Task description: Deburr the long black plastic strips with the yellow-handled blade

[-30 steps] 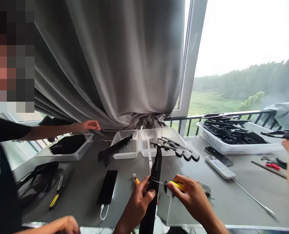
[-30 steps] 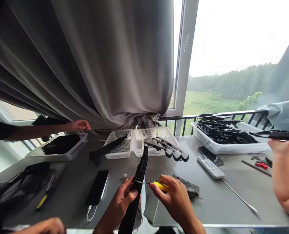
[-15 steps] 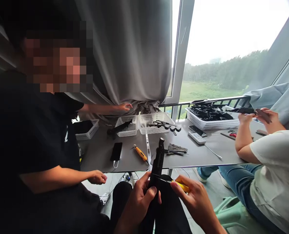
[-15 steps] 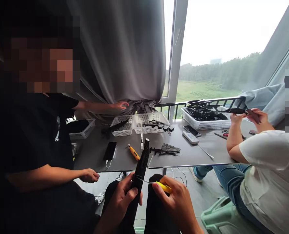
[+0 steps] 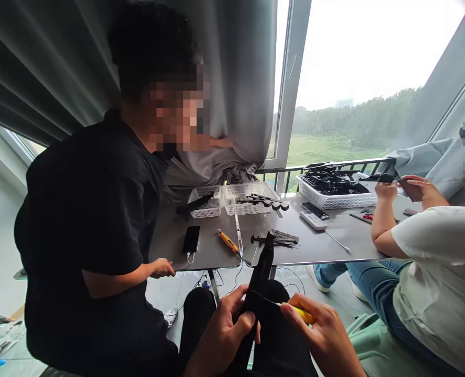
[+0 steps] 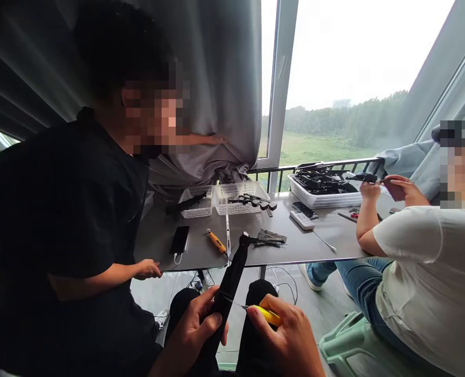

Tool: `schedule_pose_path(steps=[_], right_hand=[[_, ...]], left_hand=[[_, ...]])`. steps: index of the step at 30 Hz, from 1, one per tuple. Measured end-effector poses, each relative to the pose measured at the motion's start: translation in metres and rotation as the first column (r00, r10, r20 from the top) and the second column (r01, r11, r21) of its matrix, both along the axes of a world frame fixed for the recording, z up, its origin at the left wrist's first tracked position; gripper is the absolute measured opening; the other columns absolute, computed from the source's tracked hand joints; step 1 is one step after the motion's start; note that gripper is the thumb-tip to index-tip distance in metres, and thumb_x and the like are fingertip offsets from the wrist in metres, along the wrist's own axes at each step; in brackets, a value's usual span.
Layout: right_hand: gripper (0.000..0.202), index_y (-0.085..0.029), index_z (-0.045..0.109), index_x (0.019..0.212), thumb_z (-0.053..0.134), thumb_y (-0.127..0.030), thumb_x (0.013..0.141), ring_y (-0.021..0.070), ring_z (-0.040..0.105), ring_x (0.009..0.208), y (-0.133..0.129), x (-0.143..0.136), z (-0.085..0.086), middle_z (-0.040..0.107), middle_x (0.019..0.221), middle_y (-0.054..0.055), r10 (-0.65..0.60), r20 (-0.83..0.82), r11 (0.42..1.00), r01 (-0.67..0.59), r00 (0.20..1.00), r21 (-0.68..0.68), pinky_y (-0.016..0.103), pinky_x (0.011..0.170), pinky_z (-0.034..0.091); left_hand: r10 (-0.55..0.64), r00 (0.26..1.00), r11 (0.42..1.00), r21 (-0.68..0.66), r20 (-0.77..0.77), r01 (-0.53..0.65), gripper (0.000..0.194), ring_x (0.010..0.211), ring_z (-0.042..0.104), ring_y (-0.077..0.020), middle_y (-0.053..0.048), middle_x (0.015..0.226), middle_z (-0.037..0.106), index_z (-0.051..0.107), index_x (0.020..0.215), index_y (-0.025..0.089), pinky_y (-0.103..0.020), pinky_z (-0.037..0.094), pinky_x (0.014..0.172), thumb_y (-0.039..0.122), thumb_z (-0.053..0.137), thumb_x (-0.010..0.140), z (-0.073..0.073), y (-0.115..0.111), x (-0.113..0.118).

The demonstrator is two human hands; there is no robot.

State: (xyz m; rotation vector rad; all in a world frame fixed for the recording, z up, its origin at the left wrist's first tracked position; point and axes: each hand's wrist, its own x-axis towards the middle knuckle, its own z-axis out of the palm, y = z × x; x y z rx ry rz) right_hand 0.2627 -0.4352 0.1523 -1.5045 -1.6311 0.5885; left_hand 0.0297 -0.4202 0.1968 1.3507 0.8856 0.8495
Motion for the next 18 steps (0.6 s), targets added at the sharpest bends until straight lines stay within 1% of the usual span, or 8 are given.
schedule_pose_path(steps=[2,6,9,11,14,16,18], right_hand=[[0.069,-0.021,0.061,0.066,0.055,-0.081,0.1,0.014,0.051,0.058,-0.003,-0.002,-0.002,0.057,0.06,-0.002,0.0,-0.015,1.0,0.0,1.0,0.003,0.025,0.059,0.037],[0.067,-0.021,0.065,0.07,0.053,-0.078,0.102,0.0142,0.053,0.059,-0.003,-0.006,0.004,0.06,0.062,-0.002,-0.037,-0.056,0.999,0.037,0.998,-0.004,0.025,0.059,0.038],[0.066,-0.021,0.066,0.07,0.055,-0.078,0.101,0.0147,0.054,0.058,0.003,-0.01,0.007,0.062,0.061,-0.001,-0.035,-0.028,0.999,0.036,0.999,0.023,0.025,0.06,0.038],[0.066,-0.021,0.066,0.069,0.056,-0.078,0.101,0.0154,0.056,0.058,0.007,-0.013,0.007,0.064,0.062,0.0,-0.018,0.008,1.0,0.018,1.0,0.024,0.026,0.06,0.038],[0.066,-0.022,0.065,0.069,0.054,-0.077,0.102,0.016,0.056,0.058,0.012,-0.016,0.004,0.064,0.062,0.0,-0.011,0.029,1.0,0.01,1.0,0.014,0.026,0.059,0.039],[0.067,-0.022,0.064,0.068,0.052,-0.078,0.102,0.0163,0.055,0.058,0.015,-0.015,0.003,0.063,0.061,0.001,-0.022,0.021,1.0,0.022,1.0,0.011,0.026,0.059,0.039],[0.068,-0.022,0.064,0.068,0.052,-0.08,0.101,0.0167,0.055,0.058,0.018,-0.012,0.003,0.063,0.061,0.001,-0.009,0.017,1.0,0.009,1.0,-0.009,0.027,0.058,0.039]], left_hand=[[0.005,1.0,1.0,-0.005,0.009,-0.005,0.048,0.073,0.059,-0.0186,0.0,0.072,0.067,0.065,0.137,0.015,-0.029,0.048,0.073,0.044,0.06,0.099,-0.001,0.002,-0.001],[-0.005,1.0,1.0,-0.03,0.002,0.005,0.043,0.068,0.054,-0.0162,0.0,0.073,0.066,0.066,0.13,0.014,-0.027,0.044,0.066,0.042,0.06,0.099,0.0,0.009,0.0],[-0.027,0.999,0.999,-0.034,-0.019,0.027,0.038,0.066,0.053,-0.0152,0.001,0.072,0.066,0.067,0.126,0.014,-0.026,0.043,0.065,0.04,0.059,0.099,0.0,0.013,0.001],[-0.036,0.999,0.999,-0.037,-0.017,0.036,0.037,0.067,0.054,-0.0155,0.001,0.072,0.066,0.067,0.125,0.014,-0.026,0.043,0.066,0.041,0.059,0.1,0.0,0.015,0.002],[-0.018,1.0,0.999,-0.043,-0.009,0.018,0.036,0.069,0.056,-0.0162,0.001,0.074,0.065,0.069,0.12,0.015,-0.026,0.044,0.068,0.044,0.061,0.101,-0.001,0.017,0.002],[-0.01,1.0,0.999,-0.052,0.003,0.01,0.038,0.069,0.056,-0.0162,0.001,0.075,0.065,0.069,0.121,0.015,-0.027,0.045,0.068,0.047,0.062,0.1,-0.003,0.019,0.001],[-0.009,1.0,0.998,-0.057,0.014,0.01,0.042,0.069,0.056,-0.0164,0.001,0.075,0.065,0.068,0.123,0.015,-0.028,0.046,0.07,0.05,0.063,0.1,-0.004,0.02,0.0]])
